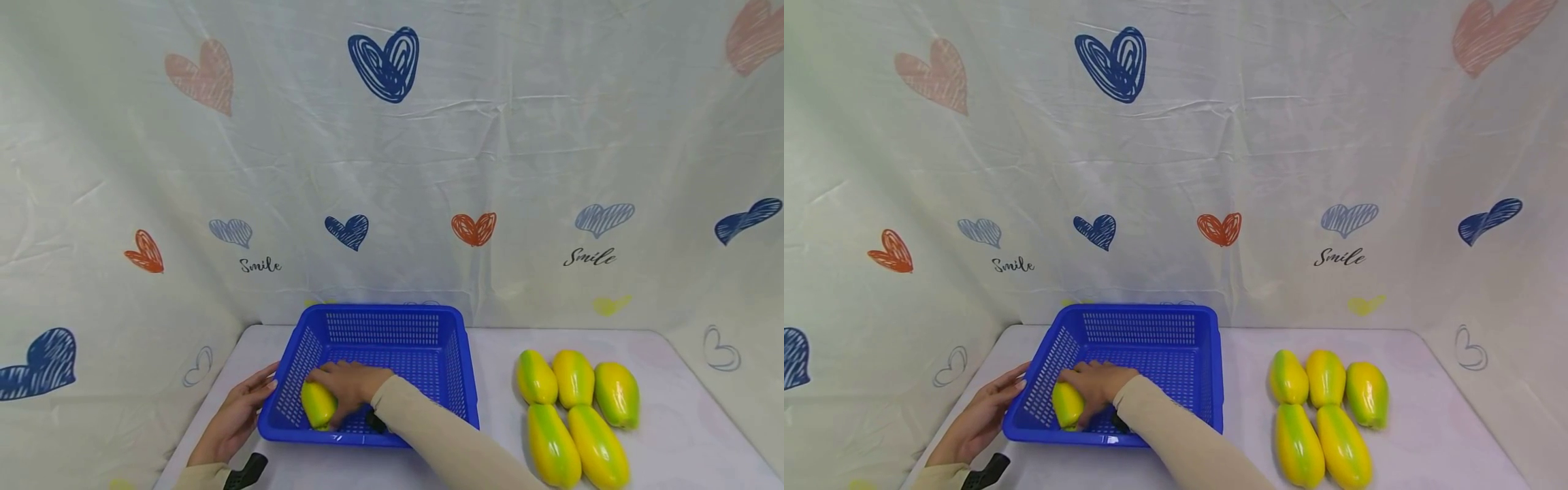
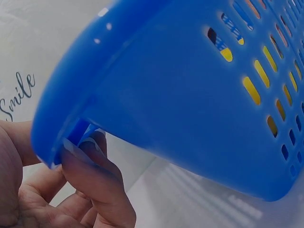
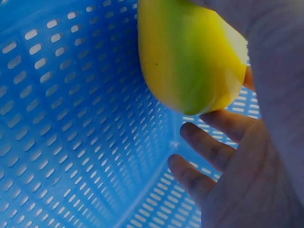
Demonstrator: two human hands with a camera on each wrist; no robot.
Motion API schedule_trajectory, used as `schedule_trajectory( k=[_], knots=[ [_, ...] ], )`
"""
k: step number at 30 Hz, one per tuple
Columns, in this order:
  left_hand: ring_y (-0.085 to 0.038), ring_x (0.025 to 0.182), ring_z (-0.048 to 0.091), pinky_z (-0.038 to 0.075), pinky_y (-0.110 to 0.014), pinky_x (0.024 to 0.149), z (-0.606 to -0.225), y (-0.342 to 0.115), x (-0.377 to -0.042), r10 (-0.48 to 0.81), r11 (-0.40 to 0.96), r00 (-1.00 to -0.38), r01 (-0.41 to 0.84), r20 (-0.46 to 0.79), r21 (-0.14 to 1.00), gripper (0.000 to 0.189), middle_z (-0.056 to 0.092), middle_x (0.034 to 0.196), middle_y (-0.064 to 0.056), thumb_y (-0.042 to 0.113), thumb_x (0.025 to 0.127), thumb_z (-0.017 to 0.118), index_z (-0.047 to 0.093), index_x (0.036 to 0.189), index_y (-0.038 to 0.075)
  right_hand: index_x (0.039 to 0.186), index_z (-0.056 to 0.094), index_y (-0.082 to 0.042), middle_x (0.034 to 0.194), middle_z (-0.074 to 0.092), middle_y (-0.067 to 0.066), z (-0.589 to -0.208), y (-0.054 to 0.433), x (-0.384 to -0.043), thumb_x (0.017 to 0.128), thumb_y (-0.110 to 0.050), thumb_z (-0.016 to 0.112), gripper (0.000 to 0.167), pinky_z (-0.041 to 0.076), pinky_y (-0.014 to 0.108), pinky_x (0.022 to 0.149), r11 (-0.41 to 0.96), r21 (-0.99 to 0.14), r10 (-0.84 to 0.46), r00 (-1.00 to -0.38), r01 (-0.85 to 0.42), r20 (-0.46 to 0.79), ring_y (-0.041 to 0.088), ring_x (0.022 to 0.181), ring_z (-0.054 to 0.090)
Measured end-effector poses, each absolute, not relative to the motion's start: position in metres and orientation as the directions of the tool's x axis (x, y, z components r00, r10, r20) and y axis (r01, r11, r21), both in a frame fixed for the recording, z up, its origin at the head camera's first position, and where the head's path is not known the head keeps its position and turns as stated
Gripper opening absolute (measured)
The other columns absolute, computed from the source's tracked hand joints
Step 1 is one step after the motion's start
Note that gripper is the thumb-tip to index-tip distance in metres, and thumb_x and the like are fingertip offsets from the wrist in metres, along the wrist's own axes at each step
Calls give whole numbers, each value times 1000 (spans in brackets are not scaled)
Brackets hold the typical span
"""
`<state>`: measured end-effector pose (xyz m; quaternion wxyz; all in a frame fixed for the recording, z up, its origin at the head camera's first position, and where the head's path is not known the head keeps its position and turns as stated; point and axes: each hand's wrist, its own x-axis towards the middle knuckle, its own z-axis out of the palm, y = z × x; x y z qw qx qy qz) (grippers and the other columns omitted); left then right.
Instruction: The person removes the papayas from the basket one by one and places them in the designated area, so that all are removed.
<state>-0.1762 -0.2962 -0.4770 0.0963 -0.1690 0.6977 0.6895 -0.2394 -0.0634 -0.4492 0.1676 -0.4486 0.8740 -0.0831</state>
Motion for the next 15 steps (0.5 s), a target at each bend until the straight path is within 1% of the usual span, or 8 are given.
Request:
schedule_trajectory(
  k=[8, 10, 15],
  knots=[
    [-15, 104, 64, 58, -30, 86, -477, -296, -176, -94, -19, -925, -368, -368, 930, 61, 70, 122, 3, 18, 113, 52, 28, 167, 4, 142, 49, -30, 149, 53, -8, -452, -67, -241, 78, -35, 96, 79, 48, 29, 104, 577, -291, -817, -538, -763, -209, 11, 117, 54],
    [-15, 104, 64, 58, -30, 86, -477, -296, -175, -94, -20, -925, -367, -368, 930, 61, 70, 122, 3, 18, 113, 51, 28, 167, 4, 140, 49, -29, 144, 55, -8, -451, -67, -241, 78, -34, 96, 78, 48, 28, 102, 577, -296, -817, -537, -762, -211, 11, 115, 54],
    [-15, 104, 64, 58, -30, 86, -477, -296, -175, -97, -20, -925, -368, -368, 930, 61, 69, 124, 3, 18, 112, 52, 28, 167, 4, 138, 49, -28, 127, 59, -9, -451, -65, -242, 77, -33, 97, 78, 50, 25, 95, 574, -287, -819, -532, -767, -216, 9, 105, 55]
  ],
)
